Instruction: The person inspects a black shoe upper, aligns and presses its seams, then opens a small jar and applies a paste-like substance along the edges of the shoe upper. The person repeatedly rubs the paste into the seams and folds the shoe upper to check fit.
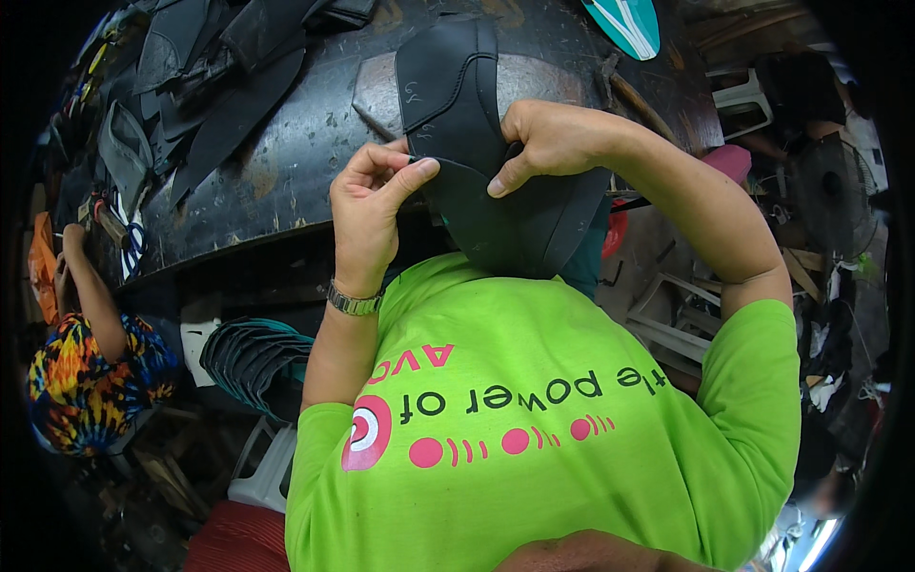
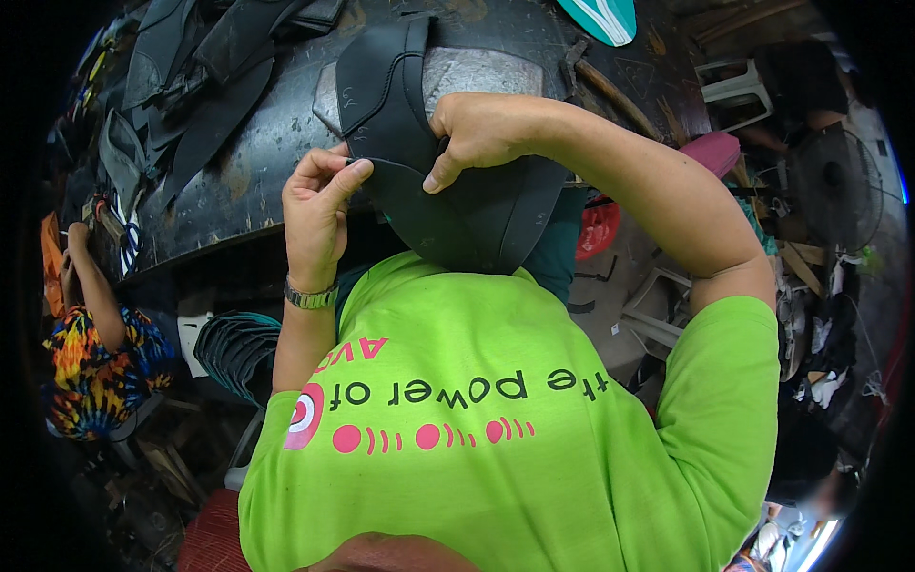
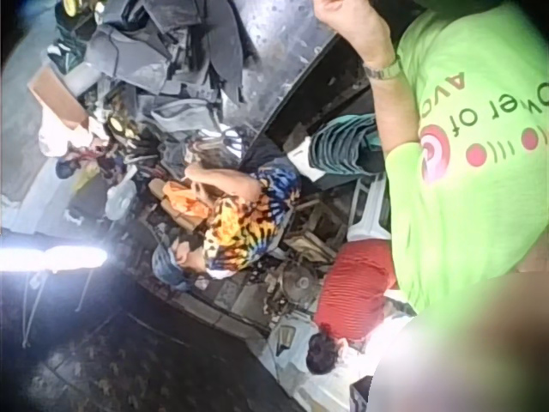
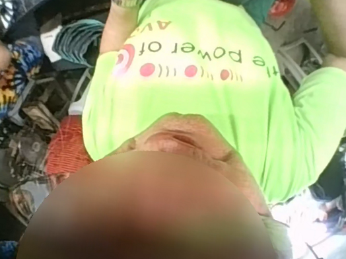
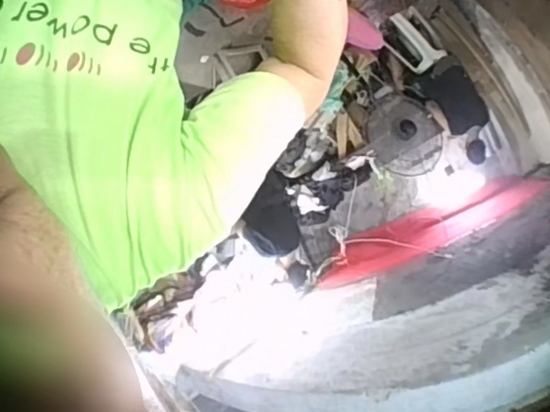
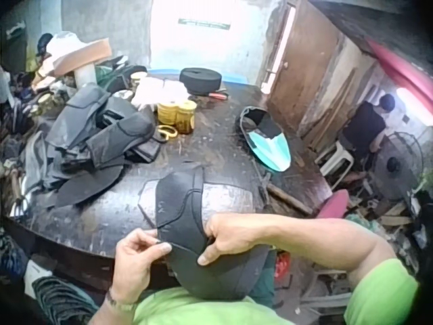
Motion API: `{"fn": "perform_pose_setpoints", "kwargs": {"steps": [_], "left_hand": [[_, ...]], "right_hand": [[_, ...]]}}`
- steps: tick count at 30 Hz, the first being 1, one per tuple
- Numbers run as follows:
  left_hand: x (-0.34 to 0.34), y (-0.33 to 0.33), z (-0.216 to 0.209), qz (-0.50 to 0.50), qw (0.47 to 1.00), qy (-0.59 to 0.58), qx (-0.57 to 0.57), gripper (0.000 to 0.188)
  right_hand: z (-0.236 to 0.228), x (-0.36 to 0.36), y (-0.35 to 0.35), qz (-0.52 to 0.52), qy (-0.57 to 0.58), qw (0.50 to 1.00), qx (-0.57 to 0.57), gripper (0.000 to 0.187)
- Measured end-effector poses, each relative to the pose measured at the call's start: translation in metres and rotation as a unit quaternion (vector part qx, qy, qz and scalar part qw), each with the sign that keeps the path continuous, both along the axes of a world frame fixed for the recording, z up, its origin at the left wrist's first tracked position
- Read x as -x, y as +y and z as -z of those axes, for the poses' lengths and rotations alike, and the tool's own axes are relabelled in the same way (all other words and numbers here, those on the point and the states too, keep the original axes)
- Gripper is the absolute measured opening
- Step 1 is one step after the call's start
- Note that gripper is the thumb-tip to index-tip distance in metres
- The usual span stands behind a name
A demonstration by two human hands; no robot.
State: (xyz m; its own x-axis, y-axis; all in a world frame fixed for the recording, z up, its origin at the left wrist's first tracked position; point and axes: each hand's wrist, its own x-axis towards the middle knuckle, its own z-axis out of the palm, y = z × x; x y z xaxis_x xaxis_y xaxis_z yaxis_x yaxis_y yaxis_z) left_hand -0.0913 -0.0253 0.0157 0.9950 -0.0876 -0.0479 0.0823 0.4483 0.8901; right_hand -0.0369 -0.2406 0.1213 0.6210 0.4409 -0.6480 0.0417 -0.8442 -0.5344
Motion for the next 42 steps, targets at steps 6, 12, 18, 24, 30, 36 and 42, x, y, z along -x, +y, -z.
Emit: {"fn": "perform_pose_setpoints", "kwargs": {"steps": [6,12,18,24,30,36,42], "left_hand": [[-0.003,0.004,0.006,0.025,1.0,-0.011,-0.005,0.02],[-0.014,0.007,0.001,0.074,0.996,0.042,0.037,0.021],[-0.064,0.017,-0.014,0.171,0.965,-0.094,-0.175,0.018],[-0.111,0.011,0.005,0.122,0.87,-0.157,-0.45,0.028],[-0.118,0.012,0.02,0.137,0.883,-0.151,-0.422,0.031],[-0.12,0.008,0.01,0.128,0.872,-0.177,-0.438,0.032],[-0.115,0.009,0.002,0.109,0.839,-0.179,-0.503,0.032]], "right_hand": [[-0.003,0.0,0.003,-0.018,-0.01,1.0,0.012,0.049],[0.001,-0.001,0.004,-0.01,-0.028,0.999,-0.016,0.049],[0.017,-0.021,0.002,-0.024,-0.123,0.992,0.033,0.049],[0.049,-0.013,-0.063,0.096,-0.561,0.821,0.041,0.044],[0.098,0.035,-0.15,0.246,-0.477,0.801,0.267,0.05],[0.132,0.021,-0.187,0.205,-0.633,0.71,0.232,0.049],[0.118,0.004,-0.192,0.173,-0.583,0.784,0.124,0.029]]}}
